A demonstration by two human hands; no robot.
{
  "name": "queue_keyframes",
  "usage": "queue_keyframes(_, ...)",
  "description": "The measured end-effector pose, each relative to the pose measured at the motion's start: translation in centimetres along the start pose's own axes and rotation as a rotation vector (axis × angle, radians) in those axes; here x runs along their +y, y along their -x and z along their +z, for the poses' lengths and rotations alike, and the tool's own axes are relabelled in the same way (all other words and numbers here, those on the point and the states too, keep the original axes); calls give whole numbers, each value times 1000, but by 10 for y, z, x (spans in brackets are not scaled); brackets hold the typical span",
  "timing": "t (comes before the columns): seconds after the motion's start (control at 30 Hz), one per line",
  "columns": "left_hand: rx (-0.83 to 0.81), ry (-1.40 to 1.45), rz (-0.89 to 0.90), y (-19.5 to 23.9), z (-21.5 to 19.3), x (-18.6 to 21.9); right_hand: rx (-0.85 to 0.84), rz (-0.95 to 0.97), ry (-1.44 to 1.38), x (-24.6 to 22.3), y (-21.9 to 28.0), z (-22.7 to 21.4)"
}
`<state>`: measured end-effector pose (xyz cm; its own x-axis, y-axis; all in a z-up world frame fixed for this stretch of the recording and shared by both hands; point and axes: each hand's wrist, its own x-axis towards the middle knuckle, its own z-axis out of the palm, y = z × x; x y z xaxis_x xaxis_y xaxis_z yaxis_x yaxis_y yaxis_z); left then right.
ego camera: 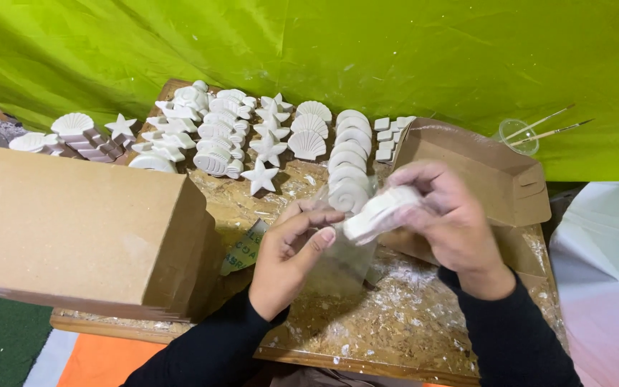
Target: The person picks up a white decorative item, places it in a clear plastic bag, and then uses a small tool to scrape and smooth its surface. The person then removes the item from the bag and continues to smooth it by hand.
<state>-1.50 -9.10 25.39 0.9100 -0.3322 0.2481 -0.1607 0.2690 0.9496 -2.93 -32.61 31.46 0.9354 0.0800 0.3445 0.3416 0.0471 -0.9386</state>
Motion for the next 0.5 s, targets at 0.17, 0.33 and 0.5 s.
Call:
queue_keyframes(0.17,75,-104,92,3,7,3,230,91,-332,-17,-2,-24)
queue_keyframes(0.33,56,-234,150,6,9,-7,84,149,-112,-27,1,-41)
queue_keyframes(0.5,63,-421,288,10,6,-21,-487,398,179,-41,10,-32)
